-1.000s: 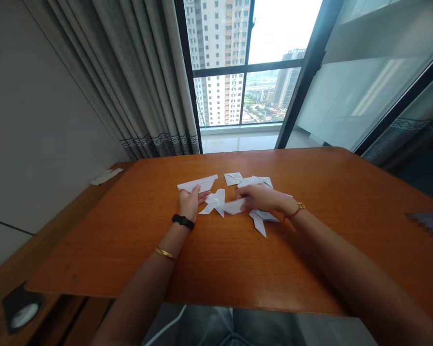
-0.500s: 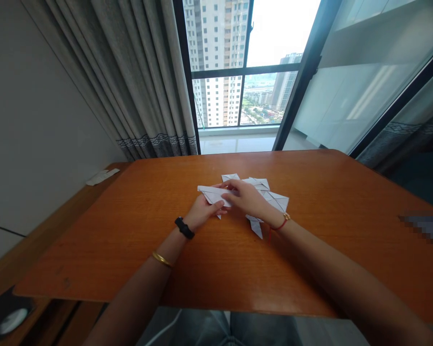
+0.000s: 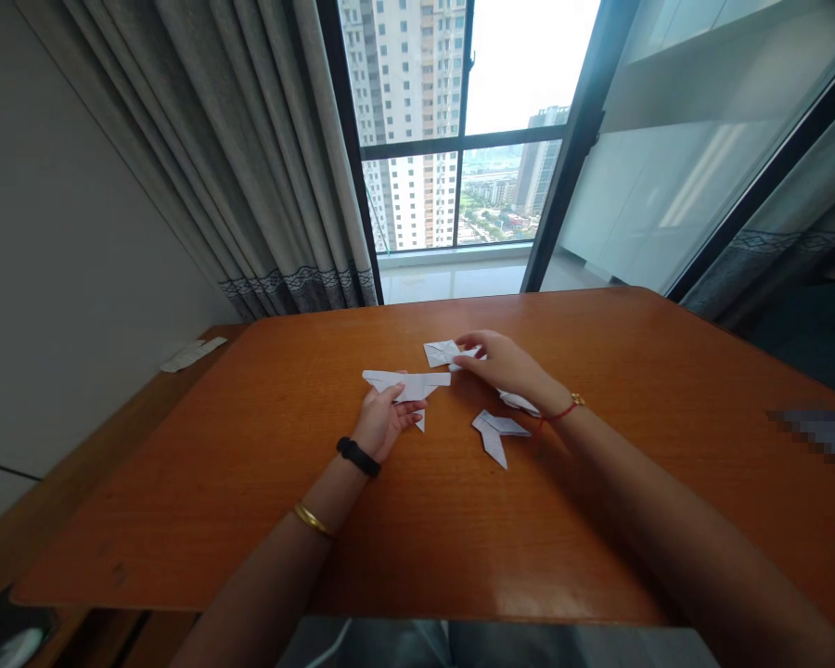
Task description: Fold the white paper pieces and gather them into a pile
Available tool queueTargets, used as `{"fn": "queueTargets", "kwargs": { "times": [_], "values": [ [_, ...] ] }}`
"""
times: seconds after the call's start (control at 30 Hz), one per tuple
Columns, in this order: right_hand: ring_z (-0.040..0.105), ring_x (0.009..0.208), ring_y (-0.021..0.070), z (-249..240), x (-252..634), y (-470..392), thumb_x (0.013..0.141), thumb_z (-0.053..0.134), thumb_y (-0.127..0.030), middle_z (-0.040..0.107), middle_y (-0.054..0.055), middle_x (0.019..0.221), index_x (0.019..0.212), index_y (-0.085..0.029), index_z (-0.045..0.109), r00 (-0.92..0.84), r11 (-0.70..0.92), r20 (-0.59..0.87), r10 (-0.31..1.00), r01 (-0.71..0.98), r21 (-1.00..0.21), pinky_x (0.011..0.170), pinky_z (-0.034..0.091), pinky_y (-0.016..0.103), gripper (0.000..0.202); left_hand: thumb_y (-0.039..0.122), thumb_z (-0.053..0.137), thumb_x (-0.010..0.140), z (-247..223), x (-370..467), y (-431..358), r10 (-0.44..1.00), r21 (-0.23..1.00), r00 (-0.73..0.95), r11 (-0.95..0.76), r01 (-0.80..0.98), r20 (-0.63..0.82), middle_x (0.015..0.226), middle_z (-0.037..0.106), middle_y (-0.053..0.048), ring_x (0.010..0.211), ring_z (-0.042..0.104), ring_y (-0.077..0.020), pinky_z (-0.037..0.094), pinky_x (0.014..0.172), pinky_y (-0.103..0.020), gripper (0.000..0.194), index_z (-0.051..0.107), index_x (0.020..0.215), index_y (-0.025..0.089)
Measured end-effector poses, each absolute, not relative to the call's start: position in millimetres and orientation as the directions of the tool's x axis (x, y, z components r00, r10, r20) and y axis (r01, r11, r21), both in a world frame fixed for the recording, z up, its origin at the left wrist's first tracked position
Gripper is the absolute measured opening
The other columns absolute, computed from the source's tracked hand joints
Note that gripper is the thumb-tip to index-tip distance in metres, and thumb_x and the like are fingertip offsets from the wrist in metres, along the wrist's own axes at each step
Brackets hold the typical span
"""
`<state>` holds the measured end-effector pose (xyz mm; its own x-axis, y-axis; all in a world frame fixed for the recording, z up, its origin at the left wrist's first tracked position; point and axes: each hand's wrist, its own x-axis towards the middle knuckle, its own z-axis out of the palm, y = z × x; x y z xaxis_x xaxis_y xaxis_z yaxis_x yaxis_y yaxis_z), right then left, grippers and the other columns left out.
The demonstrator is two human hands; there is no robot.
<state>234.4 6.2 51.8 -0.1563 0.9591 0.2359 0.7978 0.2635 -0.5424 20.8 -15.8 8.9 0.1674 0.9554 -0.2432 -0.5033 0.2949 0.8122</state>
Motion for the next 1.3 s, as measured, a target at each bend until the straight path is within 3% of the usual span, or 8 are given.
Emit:
{"fn": "queueTargets", "kwargs": {
  "times": [0.17, 0.3, 0.47, 0.67, 0.73, 0.97, 1.13, 1.3],
  "values": [
    [0.059, 0.102, 0.0313, 35.4, 271.0, 16.4, 0.069, 0.068, -0.049, 0.060, 0.019, 0.115, 0.115, -0.014, 0.058, -0.026, 0.033, 0.036, 0.999, 0.979, -0.201, 0.080, 0.045, 0.037, 0.059, 0.012, 0.051, 0.086, 7.8, 20.8, -12.5, 0.961, 0.806, 0.061, 0.259, -0.533, -0.268, 0.082, 0.067, -0.008, 0.059, 0.068, -0.0166, 0.054, 0.049, -0.024, 0.029, 0.049, 0.114, 0.016],
    [0.064, 0.082, 0.0267, 34.5, 269.4, 19.7, 0.076, 0.059, -0.030, 0.068, 0.018, 0.094, 0.097, -0.012, 0.065, -0.042, 0.032, -0.054, 0.998, 0.983, -0.178, 0.064, 0.043, 0.031, 0.028, 0.013, 0.053, 0.084, 7.5, 19.8, -12.0, 0.967, 0.820, 0.041, 0.235, -0.522, -0.251, 0.083, 0.067, -0.008, 0.059, 0.068, -0.0169, 0.054, 0.050, -0.024, 0.029, 0.048, 0.112, 0.016],
    [0.061, 0.065, 0.0200, 67.8, 279.9, 18.5, 0.081, 0.051, -0.032, 0.068, 0.009, 0.072, 0.066, -0.016, 0.063, -0.149, 0.127, -0.042, 0.988, 0.935, -0.331, 0.053, 0.037, 0.027, 0.026, 0.015, 0.057, 0.082, 8.2, 18.9, -11.6, 0.974, 0.829, 0.052, 0.214, -0.517, -0.219, 0.085, 0.067, -0.009, 0.061, 0.069, -0.0174, 0.055, 0.051, -0.025, 0.028, 0.048, 0.109, 0.015],
    [0.064, 0.067, 0.0175, 84.2, 287.5, 8.6, 0.081, 0.056, -0.037, 0.068, 0.007, 0.074, 0.071, -0.015, 0.062, -0.263, 0.091, -0.124, 0.957, 0.675, -0.732, 0.057, 0.045, 0.024, 0.025, 0.018, 0.060, 0.081, 12.7, 18.8, -11.6, 0.982, 0.840, -0.009, 0.157, -0.520, -0.189, 0.085, 0.066, -0.007, 0.060, 0.069, -0.0170, 0.055, 0.051, -0.024, 0.029, 0.048, 0.108, 0.017],
    [0.063, 0.067, 0.0171, 81.5, 288.0, 9.9, 0.080, 0.058, -0.037, 0.068, 0.006, 0.073, 0.073, -0.015, 0.064, -0.277, 0.111, -0.098, 0.956, 0.648, -0.753, 0.059, 0.047, 0.025, 0.023, 0.017, 0.059, 0.081, 13.6, 17.9, -10.6, 0.980, 0.833, -0.053, 0.132, -0.537, -0.190, 0.084, 0.066, -0.006, 0.060, 0.069, -0.0167, 0.055, 0.052, -0.024, 0.028, 0.049, 0.107, 0.017],
    [0.060, 0.071, 0.0175, 79.4, 302.8, 18.9, 0.083, 0.053, -0.037, 0.068, 0.006, 0.082, 0.091, -0.016, 0.068, -0.004, 0.208, 0.307, 0.952, 0.744, -0.635, 0.063, 0.044, 0.028, 0.028, 0.012, 0.052, 0.083, 12.5, 15.7, -7.5, 0.972, 0.822, -0.101, 0.120, -0.557, -0.211, 0.082, 0.066, -0.005, 0.061, 0.069, -0.0169, 0.055, 0.052, -0.025, 0.024, 0.049, 0.107, 0.016],
    [0.060, 0.067, 0.0157, 92.5, 308.8, 8.0, 0.078, 0.059, -0.039, 0.067, 0.008, 0.081, 0.095, -0.012, 0.066, -0.140, 0.179, 0.124, 0.982, 0.516, -0.838, 0.062, 0.046, 0.027, 0.033, 0.014, 0.055, 0.081, 12.0, 15.8, -7.6, 0.972, 0.822, -0.098, 0.125, -0.556, -0.213, 0.083, 0.066, -0.005, 0.060, 0.069, -0.0171, 0.055, 0.053, -0.025, 0.026, 0.049, 0.106, 0.016],
    [0.057, 0.062, 0.0123, 78.4, 279.1, 8.5, 0.080, 0.060, -0.036, 0.064, 0.004, 0.074, 0.086, -0.013, 0.065, -0.173, 0.191, 0.130, 0.976, 0.402, -0.896, 0.059, 0.046, 0.024, 0.025, 0.014, 0.055, 0.081, 12.1, 15.9, -7.2, 0.970, 0.826, -0.113, 0.118, -0.551, -0.214, 0.082, 0.065, -0.005, 0.060, 0.069, -0.0172, 0.055, 0.052, -0.026, 0.023, 0.049, 0.103, 0.016]
  ]
}}
